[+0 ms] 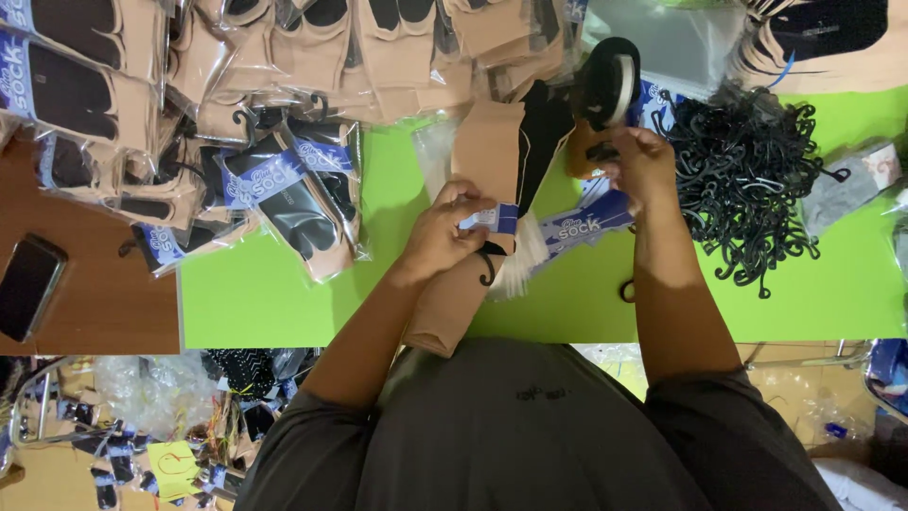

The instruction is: The person folds beige socks with black soles and places them into clear plastic packaging. They attach a blue paper label to the top of the package and then insert a black plastic hanger through the label to complete the assembly. The person repeats this process for multiple pairs of socks on a green table.

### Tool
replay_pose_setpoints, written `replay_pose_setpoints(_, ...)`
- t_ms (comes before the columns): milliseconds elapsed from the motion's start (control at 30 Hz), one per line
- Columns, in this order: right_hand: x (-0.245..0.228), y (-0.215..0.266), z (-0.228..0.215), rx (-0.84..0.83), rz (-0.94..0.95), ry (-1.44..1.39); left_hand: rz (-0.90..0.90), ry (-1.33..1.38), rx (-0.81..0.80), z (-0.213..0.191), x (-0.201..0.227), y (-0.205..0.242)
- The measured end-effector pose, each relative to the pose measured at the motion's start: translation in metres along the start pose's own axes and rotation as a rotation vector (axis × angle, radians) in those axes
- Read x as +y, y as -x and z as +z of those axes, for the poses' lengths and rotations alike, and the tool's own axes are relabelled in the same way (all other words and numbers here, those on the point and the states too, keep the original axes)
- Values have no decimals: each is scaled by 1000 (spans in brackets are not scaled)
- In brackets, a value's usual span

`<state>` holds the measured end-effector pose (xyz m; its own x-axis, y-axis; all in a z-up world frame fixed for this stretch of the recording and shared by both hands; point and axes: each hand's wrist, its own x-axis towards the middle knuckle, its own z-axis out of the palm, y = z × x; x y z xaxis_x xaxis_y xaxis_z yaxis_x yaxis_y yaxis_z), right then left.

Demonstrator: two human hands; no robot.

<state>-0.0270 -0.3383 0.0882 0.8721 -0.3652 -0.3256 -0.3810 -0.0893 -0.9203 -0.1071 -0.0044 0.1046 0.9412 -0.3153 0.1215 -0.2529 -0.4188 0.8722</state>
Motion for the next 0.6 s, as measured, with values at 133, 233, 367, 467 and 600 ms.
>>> replay_pose_setpoints(133,-43,54,15,81,70,-318,-46,-9,-27,0,-1,0)
replay_pose_setpoints(233,-9,62,24,145,-87,-281,-71,1,-41,1,-2,0)
replay_pose_setpoints(367,-10,61,12,149,-380,822,-105,-24,-66,1,0,-1)
replay_pose_setpoints(467,27,51,-2,-308,-446,461,-106,-22,-93,0,2,-3)
replay_pose_setpoints(600,-97,146,58,-599,-244,501,-137,-91,-102,-1,13,-6)
